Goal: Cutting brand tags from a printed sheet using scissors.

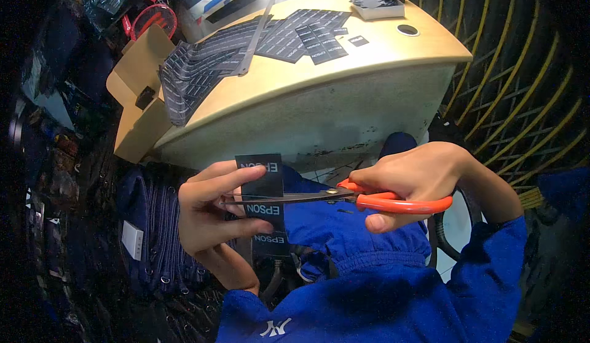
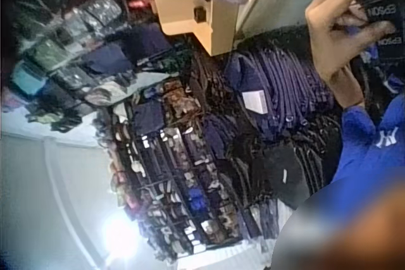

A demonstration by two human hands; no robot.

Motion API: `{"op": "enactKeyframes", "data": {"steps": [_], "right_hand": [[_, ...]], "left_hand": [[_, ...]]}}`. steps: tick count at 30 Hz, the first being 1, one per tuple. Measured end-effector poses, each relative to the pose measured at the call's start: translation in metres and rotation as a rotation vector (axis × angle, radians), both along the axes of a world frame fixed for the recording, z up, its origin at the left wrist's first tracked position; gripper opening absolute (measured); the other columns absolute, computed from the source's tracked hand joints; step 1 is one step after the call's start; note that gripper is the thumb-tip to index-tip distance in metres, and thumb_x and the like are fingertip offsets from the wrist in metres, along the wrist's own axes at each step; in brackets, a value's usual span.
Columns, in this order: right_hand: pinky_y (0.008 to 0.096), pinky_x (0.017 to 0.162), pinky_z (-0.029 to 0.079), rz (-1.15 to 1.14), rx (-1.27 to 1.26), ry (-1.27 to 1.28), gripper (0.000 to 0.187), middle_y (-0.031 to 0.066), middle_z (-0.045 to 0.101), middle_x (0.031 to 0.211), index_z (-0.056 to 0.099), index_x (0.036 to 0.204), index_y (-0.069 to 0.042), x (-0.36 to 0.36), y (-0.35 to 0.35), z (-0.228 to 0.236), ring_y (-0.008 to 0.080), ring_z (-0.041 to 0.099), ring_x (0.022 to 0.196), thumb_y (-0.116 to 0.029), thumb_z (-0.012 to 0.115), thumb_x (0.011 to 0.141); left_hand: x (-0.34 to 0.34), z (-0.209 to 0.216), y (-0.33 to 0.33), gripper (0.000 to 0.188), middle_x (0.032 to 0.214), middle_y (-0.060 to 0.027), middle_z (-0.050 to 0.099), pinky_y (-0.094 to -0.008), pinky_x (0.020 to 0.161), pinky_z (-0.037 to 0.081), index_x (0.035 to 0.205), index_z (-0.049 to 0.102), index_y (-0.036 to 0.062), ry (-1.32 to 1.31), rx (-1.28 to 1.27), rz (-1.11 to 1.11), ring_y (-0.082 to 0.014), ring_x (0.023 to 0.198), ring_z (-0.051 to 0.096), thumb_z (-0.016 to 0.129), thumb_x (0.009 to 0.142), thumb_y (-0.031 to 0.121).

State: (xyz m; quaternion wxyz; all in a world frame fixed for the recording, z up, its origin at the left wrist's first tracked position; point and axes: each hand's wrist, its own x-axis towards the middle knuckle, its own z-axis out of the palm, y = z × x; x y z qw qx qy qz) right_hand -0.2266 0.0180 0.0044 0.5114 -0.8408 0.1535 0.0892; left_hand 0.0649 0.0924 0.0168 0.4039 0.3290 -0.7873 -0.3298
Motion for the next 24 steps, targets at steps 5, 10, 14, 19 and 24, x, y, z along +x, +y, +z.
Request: {"op": "enactKeyframes", "data": {"steps": [5,10,14,19,24], "right_hand": [[0.0368,0.06,0.047,0.002,-0.027,-0.044,0.074,0.0208,0.057,0.081,0.047,0.105,0.01,-0.001,0.0,-0.003,0.032,0.059,0.069,-0.059,0.055,0.08],[0.0401,0.058,0.041,-0.027,-0.007,-0.077,0.067,0.0182,0.052,0.07,0.046,0.088,0.006,0.001,0.004,0.001,0.0314,0.052,0.063,-0.06,0.051,0.083],[0.0402,0.058,0.041,-0.04,-0.019,-0.076,0.067,0.0184,0.052,0.07,0.046,0.088,0.007,0.002,0.005,0.003,0.0319,0.052,0.062,-0.06,0.051,0.083],[0.0404,0.058,0.041,-0.045,-0.031,-0.021,0.069,0.0187,0.051,0.07,0.046,0.088,0.007,0.003,0.005,0.009,0.0318,0.051,0.062,-0.062,0.049,0.083],[0.0358,0.055,0.045,-0.003,-0.042,-0.039,0.071,0.0181,0.056,0.072,0.048,0.1,0.009,0.001,0.001,-0.001,0.031,0.059,0.063,-0.058,0.058,0.08]], "left_hand": [[0.0,-0.002,-0.002,0.066,0.096,-0.0038,0.055,-0.0132,0.06,0.039,0.113,0.063,0.0019,0.009,-0.012,-0.007,-0.0009,0.069,0.045,0.086,0.051,0.003],[0.0,-0.003,0.0,0.066,0.096,-0.0039,0.055,-0.0131,0.06,0.039,0.113,0.063,0.0029,0.012,0.017,0.008,-0.0007,0.068,0.045,0.086,0.051,0.004],[0.001,-0.002,-0.001,0.066,0.096,-0.0039,0.055,-0.0133,0.06,0.038,0.114,0.063,0.0029,0.011,0.015,0.005,-0.001,0.068,0.045,0.086,0.051,0.004],[0.001,-0.003,-0.002,0.065,0.096,-0.0041,0.056,-0.0136,0.06,0.039,0.114,0.063,0.0025,0.012,0.007,-0.011,-0.0013,0.068,0.045,0.086,0.053,0.004],[0.001,-0.001,-0.003,0.064,0.098,-0.0044,0.056,-0.0137,0.061,0.038,0.114,0.062,0.0017,0.002,-0.027,-0.03,-0.0009,0.068,0.045,0.085,0.053,0.002]]}}
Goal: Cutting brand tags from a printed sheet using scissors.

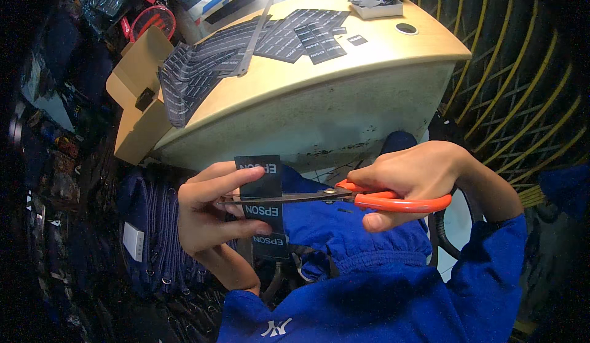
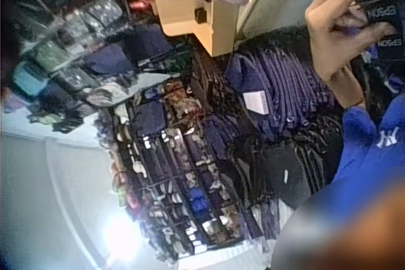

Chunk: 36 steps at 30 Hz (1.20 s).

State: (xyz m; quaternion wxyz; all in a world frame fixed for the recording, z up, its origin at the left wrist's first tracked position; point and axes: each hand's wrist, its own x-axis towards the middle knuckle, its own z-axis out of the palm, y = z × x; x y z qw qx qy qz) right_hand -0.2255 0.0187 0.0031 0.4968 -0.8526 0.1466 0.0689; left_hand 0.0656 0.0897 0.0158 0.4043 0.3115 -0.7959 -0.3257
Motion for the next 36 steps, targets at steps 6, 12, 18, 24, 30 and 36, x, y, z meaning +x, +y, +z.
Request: {"op": "enactKeyframes", "data": {"steps": [6,12,18,24,30,36], "right_hand": [[0.036,0.053,0.042,-0.034,0.014,-0.003,0.067,0.0149,0.053,0.067,0.049,0.09,0.006,0.004,0.005,0.01,0.0278,0.054,0.059,-0.06,0.053,0.082],[0.0349,0.049,0.038,-0.067,0.045,-0.001,0.07,0.0106,0.049,0.059,0.052,0.082,0.006,0.003,0.006,0.009,0.0227,0.05,0.053,-0.064,0.049,0.082],[0.0341,0.049,0.038,-0.075,0.052,-0.001,0.07,0.0106,0.05,0.058,0.053,0.083,0.007,0.003,0.006,0.01,0.0209,0.05,0.053,-0.064,0.051,0.082],[0.0337,0.049,0.038,-0.094,0.057,0.017,0.066,0.0107,0.051,0.059,0.054,0.083,0.006,0.003,0.005,0.012,0.0197,0.051,0.053,-0.06,0.054,0.083],[0.0322,0.047,0.038,-0.07,0.058,-0.002,0.06,0.0097,0.053,0.058,0.054,0.093,0.008,0.003,0.004,0.01,0.0197,0.052,0.05,-0.051,0.059,0.084],[0.0304,0.043,0.038,-0.052,0.012,-0.014,0.06,0.0081,0.052,0.054,0.053,0.1,0.008,0.002,0.003,0.009,0.0191,0.053,0.046,-0.049,0.061,0.083]], "left_hand": [[0.0,0.001,0.003,0.065,0.099,-0.0045,0.056,-0.0122,0.059,0.037,0.114,0.062,0.001,-0.007,0.05,0.016,0.0006,0.066,0.044,0.085,0.053,0.001],[0.0,0.002,0.003,0.065,0.099,-0.0048,0.056,-0.012,0.06,0.038,0.114,0.062,0.0008,0.008,0.05,0.01,0.0004,0.069,0.046,0.084,0.053,0.0],[0.0,0.003,0.002,0.065,0.097,-0.0057,0.057,-0.0146,0.063,0.041,0.113,0.062,0.0002,-0.008,0.014,-0.004,-0.0025,0.073,0.048,0.085,0.052,0.002],[0.001,0.0,0.001,0.065,0.097,-0.0065,0.057,-0.0135,0.062,0.04,0.112,0.062,-0.0007,-0.004,-0.005,-0.005,-0.0021,0.072,0.049,0.085,0.051,0.002],[0.001,0.0,0.002,0.066,0.098,-0.0065,0.058,-0.0131,0.062,0.041,0.112,0.063,-0.0007,0.013,0.019,-0.007,-0.0018,0.072,0.049,0.085,0.051,0.003],[0.001,0.002,0.0,0.065,0.098,-0.0064,0.058,-0.0133,0.06,0.04,0.113,0.063,0.0001,-0.039,-0.034,0.0,-0.0015,0.07,0.048,0.085,0.051,0.002]]}}
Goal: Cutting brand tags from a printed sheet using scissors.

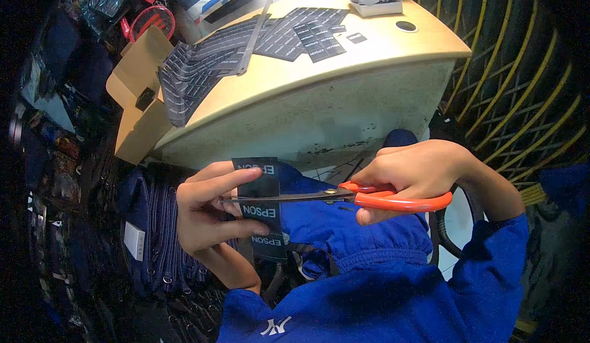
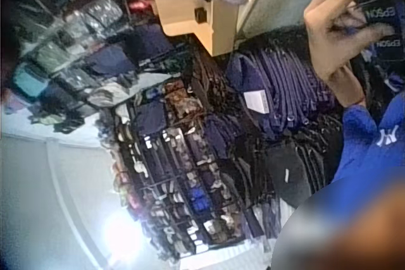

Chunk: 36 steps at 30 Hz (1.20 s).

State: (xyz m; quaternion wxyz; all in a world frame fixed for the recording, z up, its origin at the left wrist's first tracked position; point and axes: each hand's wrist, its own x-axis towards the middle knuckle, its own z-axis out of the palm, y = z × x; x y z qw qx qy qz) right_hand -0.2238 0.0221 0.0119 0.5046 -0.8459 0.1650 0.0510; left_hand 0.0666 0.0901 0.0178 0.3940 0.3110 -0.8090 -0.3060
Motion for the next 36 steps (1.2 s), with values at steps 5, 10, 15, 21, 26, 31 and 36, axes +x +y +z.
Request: {"op": "enactKeyframes", "data": {"steps": [5,10,15,21,26,31,36], "right_hand": [[0.0299,0.043,0.037,0.001,-0.009,0.014,0.058,0.0075,0.051,0.053,0.054,0.099,0.008,0.0,0.001,0.001,0.018,0.052,0.046,-0.048,0.06,0.084],[0.0287,0.042,0.036,-0.019,0.0,-0.004,0.058,0.0067,0.051,0.052,0.054,0.102,0.008,-0.001,0.002,0.0,0.0166,0.051,0.044,-0.047,0.06,0.085],[0.0286,0.042,0.036,-0.004,-0.016,0.001,0.059,0.0067,0.051,0.052,0.054,0.105,0.009,-0.002,0.002,0.001,0.0166,0.051,0.043,-0.046,0.061,0.085],[0.0295,0.042,0.035,0.001,-0.032,0.006,0.056,0.0074,0.051,0.052,0.055,0.104,0.008,-0.002,0.001,0.001,0.0181,0.051,0.043,-0.044,0.061,0.084],[0.0302,0.042,0.036,0.008,-0.082,0.013,0.054,0.008,0.051,0.051,0.057,0.096,0.007,-0.001,0.003,0.005,0.0193,0.052,0.043,-0.046,0.06,0.085],[0.036,0.046,0.032,-0.074,-0.026,0.026,0.049,0.0115,0.042,0.049,0.051,0.069,0.003,0.001,0.007,0.01,0.0239,0.04,0.044,-0.042,0.058,0.087],[0.036,0.045,0.032,-0.068,-0.046,0.014,0.05,0.0117,0.041,0.048,0.051,0.068,0.003,0.0,0.007,0.009,0.0244,0.041,0.043,-0.042,0.058,0.087]], "left_hand": [[0.0,-0.002,0.003,0.065,0.097,-0.0062,0.057,-0.0133,0.059,0.039,0.113,0.063,0.0002,0.045,0.044,0.006,-0.0015,0.069,0.047,0.085,0.051,0.003],[-0.001,-0.001,0.001,0.065,0.097,-0.0056,0.057,-0.0126,0.059,0.037,0.113,0.063,0.0003,0.022,0.027,0.004,-0.0009,0.068,0.046,0.085,0.052,0.002],[-0.001,-0.003,0.002,0.066,0.097,-0.0042,0.056,-0.0124,0.059,0.037,0.113,0.062,0.0006,0.061,0.073,0.008,0.0002,0.066,0.045,0.085,0.052,0.002],[-0.001,-0.003,0.002,0.065,0.095,-0.0028,0.055,-0.0123,0.058,0.036,0.114,0.062,0.0002,0.051,0.075,0.003,0.001,0.066,0.044,0.085,0.052,0.001],[0.001,-0.006,0.001,0.064,0.095,-0.0028,0.054,-0.012,0.057,0.035,0.114,0.062,0.0004,0.07,0.057,-0.016,0.0013,0.065,0.044,0.084,0.054,0.0],[0.001,-0.007,0.001,0.064,0.096,-0.0033,0.054,-0.0115,0.056,0.036,0.115,0.061,0.0,0.079,0.063,-0.018,0.0016,0.064,0.045,0.083,0.055,-0.001],[0.0,-0.008,0.001,0.064,0.097,-0.0037,0.055,-0.0113,0.054,0.035,0.115,0.061,-0.0012,0.117,0.097,-0.022,0.0017,0.062,0.045,0.083,0.055,-0.002]]}}
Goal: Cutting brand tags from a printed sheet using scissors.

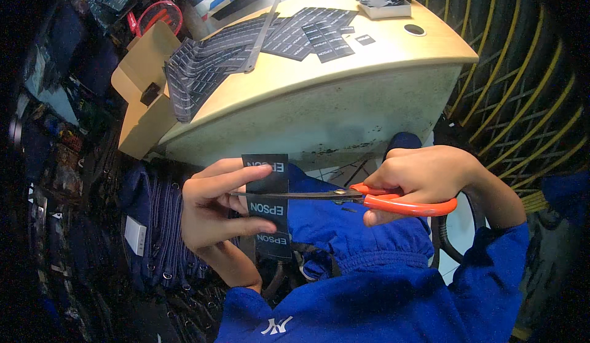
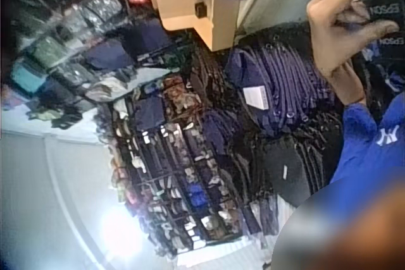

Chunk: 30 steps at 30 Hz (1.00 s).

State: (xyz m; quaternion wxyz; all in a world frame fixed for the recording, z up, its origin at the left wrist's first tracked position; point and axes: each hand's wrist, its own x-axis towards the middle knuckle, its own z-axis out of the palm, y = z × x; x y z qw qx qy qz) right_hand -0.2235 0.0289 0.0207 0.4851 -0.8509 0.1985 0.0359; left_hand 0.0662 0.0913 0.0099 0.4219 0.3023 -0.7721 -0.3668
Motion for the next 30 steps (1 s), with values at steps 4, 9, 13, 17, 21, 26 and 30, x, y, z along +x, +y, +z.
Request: {"op": "enactKeyframes", "data": {"steps": [4,9,13,17,21,26,30], "right_hand": [[0.0363,0.045,0.032,-0.001,-0.021,-0.007,0.05,0.0122,0.042,0.048,0.052,0.067,0.003,0.0,0.0,-0.001,0.0248,0.042,0.042,-0.042,0.058,0.087],[0.0342,0.043,0.034,0.026,-0.047,0.002,0.047,0.0106,0.045,0.047,0.053,0.071,0.002,-0.001,-0.003,-0.004,0.0245,0.046,0.041,-0.042,0.059,0.086],[0.0327,0.041,0.035,0.048,-0.091,0.008,0.045,0.0094,0.047,0.046,0.054,0.072,0.001,-0.003,-0.003,-0.006,0.0245,0.049,0.04,-0.042,0.061,0.085],[0.0328,0.041,0.035,0.034,-0.11,0.017,0.044,0.0089,0.046,0.046,0.053,0.069,0.0,-0.001,0.0,-0.004,0.0239,0.049,0.04,-0.04,0.062,0.085],[0.0348,0.043,0.031,-0.037,-0.065,0.017,0.049,0.0116,0.042,0.047,0.05,0.063,0.003,-0.003,0.001,-0.003,0.0238,0.042,0.04,-0.039,0.062,0.085],[0.033,0.042,0.029,-0.111,-0.074,-0.05,0.047,0.0108,0.04,0.046,0.051,0.063,0.003,-0.011,0.0,-0.011,0.0208,0.039,0.04,-0.037,0.066,0.083],[0.0317,0.044,0.029,-0.31,-0.162,-0.062,0.041,0.0048,0.043,0.047,0.051,0.063,0.001,-0.012,-0.002,-0.022,0.0119,0.037,0.044,-0.031,0.068,0.082]], "left_hand": [[0.001,0.001,-0.001,0.064,0.096,-0.0031,0.054,-0.0115,0.053,0.034,0.115,0.061,-0.0007,-0.017,-0.031,-0.005,0.002,0.06,0.043,0.083,0.055,-0.002],[0.002,0.0,-0.001,0.065,0.095,-0.0022,0.054,-0.0123,0.053,0.033,0.115,0.061,-0.0006,-0.029,-0.034,0.005,0.0022,0.06,0.041,0.084,0.055,-0.001],[0.003,-0.001,-0.002,0.065,0.095,-0.0027,0.053,-0.0122,0.053,0.033,0.116,0.06,-0.0006,-0.053,-0.032,0.01,0.0021,0.061,0.042,0.084,0.055,0.0],[0.001,-0.002,-0.001,0.067,0.097,-0.004,0.052,-0.0123,0.053,0.033,0.117,0.06,-0.0011,-0.018,0.008,0.026,0.0015,0.063,0.042,0.084,0.055,0.0],[0.001,0.0,-0.002,0.067,0.1,-0.0042,0.051,-0.0121,0.053,0.033,0.117,0.059,-0.0017,-0.021,-0.001,0.036,0.0015,0.063,0.042,0.084,0.054,-0.001],[0.0,-0.004,-0.003,0.07,0.107,-0.0072,0.053,-0.0114,0.052,0.033,0.12,0.056,-0.0035,0.073,0.079,0.041,0.0024,0.062,0.041,0.083,0.055,-0.003],[0.003,-0.005,-0.006,0.073,0.114,-0.011,0.053,-0.0111,0.05,0.032,0.123,0.052,-0.006,0.101,0.074,0.007,0.0028,0.062,0.041,0.081,0.056,-0.007]]}}
